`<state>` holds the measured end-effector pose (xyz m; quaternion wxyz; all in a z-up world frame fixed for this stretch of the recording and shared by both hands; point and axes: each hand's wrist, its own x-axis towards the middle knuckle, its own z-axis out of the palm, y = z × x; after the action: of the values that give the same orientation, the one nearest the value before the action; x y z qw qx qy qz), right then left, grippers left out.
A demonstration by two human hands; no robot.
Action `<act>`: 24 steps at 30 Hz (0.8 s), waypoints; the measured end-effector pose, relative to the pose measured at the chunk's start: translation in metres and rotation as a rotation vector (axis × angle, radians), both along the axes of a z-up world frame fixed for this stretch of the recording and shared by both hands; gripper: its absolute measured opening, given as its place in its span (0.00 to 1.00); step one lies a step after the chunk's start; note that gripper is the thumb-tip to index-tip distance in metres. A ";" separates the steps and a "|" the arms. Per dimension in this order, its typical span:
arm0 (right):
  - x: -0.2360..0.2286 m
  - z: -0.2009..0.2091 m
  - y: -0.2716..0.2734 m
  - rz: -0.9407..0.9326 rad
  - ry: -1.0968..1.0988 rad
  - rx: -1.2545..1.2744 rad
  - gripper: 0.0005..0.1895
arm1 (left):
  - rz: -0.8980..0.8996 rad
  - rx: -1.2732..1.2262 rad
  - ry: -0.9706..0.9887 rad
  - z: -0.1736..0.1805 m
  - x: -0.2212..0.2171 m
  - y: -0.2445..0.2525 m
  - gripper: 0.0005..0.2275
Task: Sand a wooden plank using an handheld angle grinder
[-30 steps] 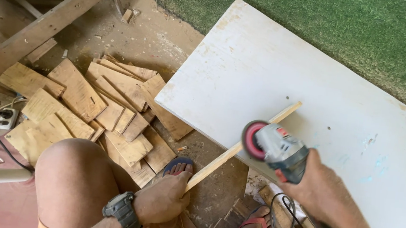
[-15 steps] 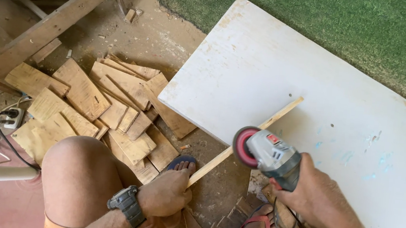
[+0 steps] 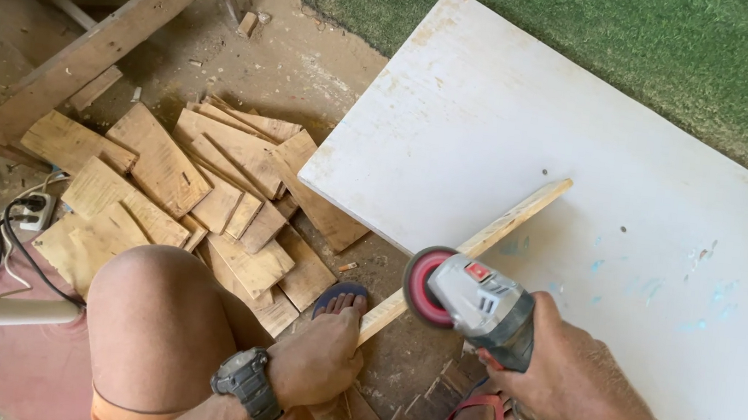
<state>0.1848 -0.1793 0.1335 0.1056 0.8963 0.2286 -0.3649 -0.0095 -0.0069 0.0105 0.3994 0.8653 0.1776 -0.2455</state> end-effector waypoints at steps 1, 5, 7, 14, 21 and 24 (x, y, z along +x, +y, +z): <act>0.003 0.004 0.002 -0.039 0.026 0.002 0.40 | 0.001 -0.010 -0.019 0.001 -0.001 0.000 0.28; 0.036 0.001 -0.008 -0.132 -0.081 0.039 0.40 | 0.045 0.043 -0.053 0.000 -0.002 -0.001 0.08; 0.048 0.001 -0.019 -0.192 -0.122 0.062 0.37 | 0.023 0.050 -0.058 -0.006 -0.003 -0.001 0.12; 0.036 0.074 -0.025 -0.691 -0.168 0.406 0.44 | 0.125 0.231 -0.151 -0.028 0.013 -0.009 0.06; 0.039 0.029 -0.110 -1.137 -0.222 1.176 0.26 | 0.171 0.142 0.065 0.043 0.103 -0.021 0.09; 0.034 0.009 -0.143 -1.287 -0.291 1.331 0.15 | -0.133 0.418 -0.053 -0.001 0.150 -0.043 0.11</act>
<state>0.2186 -0.3227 0.1429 -0.6238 0.7633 -0.1651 -0.0314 0.1406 -0.0497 0.0094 0.1987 0.9453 0.1566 -0.2062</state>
